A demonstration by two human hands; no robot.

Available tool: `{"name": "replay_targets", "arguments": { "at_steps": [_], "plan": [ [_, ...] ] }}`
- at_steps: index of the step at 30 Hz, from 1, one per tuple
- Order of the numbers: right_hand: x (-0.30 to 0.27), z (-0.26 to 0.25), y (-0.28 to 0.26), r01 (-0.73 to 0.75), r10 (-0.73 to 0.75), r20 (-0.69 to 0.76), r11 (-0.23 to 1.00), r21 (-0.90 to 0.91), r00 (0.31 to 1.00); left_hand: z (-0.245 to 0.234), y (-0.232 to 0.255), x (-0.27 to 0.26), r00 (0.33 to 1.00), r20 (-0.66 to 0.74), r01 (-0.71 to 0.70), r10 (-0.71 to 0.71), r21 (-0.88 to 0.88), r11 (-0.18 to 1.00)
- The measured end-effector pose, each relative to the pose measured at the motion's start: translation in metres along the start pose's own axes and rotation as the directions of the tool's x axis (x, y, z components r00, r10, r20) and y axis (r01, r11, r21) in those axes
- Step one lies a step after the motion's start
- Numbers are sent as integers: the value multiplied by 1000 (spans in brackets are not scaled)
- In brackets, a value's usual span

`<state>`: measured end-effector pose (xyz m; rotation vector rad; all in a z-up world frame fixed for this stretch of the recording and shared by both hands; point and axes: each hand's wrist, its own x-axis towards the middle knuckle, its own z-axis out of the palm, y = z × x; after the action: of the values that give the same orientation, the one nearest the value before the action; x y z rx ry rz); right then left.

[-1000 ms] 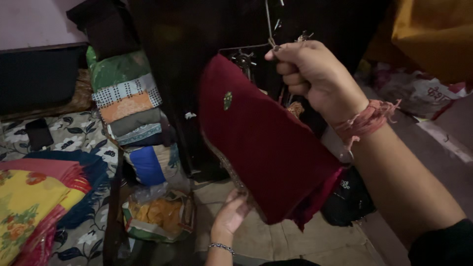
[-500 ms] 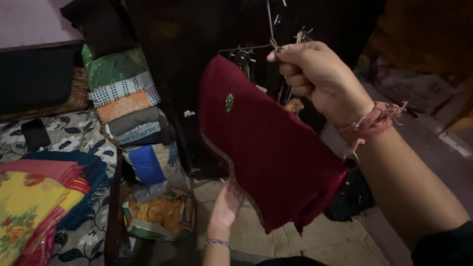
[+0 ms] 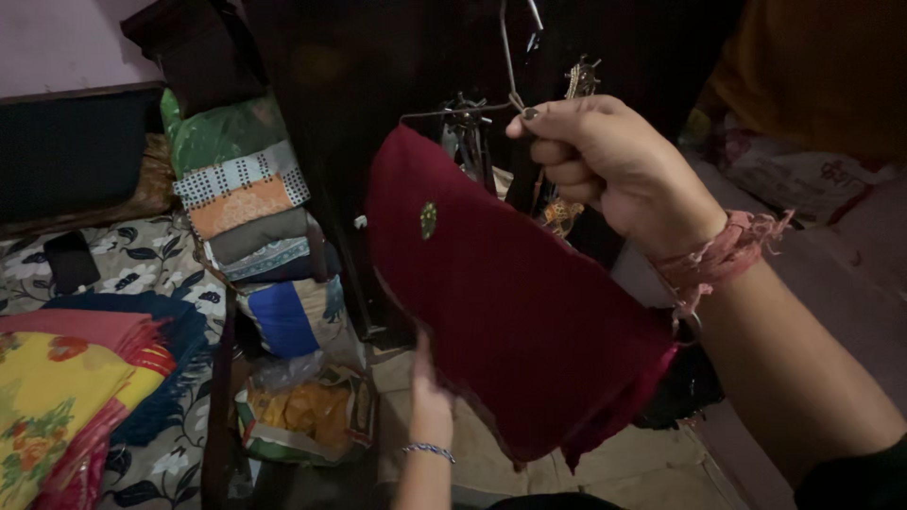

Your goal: The person picks up a maroon garment from a bed, places it on a metal hanger, and hangs it inside a wardrobe. The person then picks up a yellow floral garment, places it on a hanger, and prepares to hang it.

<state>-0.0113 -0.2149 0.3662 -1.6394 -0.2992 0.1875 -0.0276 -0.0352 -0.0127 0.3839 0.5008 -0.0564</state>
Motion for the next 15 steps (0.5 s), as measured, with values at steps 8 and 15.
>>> {"name": "replay_targets", "arguments": {
  "at_steps": [8,15],
  "plan": [
    [-4,1,-3,-9,8,40,1000,25,999,-7,75,41,974,-124,-173,188,127,977],
    [-6,9,-7,-52,48,112,998,31,993,-45,75,77,980,-82,-182,179,-29,983]
  ]
}}
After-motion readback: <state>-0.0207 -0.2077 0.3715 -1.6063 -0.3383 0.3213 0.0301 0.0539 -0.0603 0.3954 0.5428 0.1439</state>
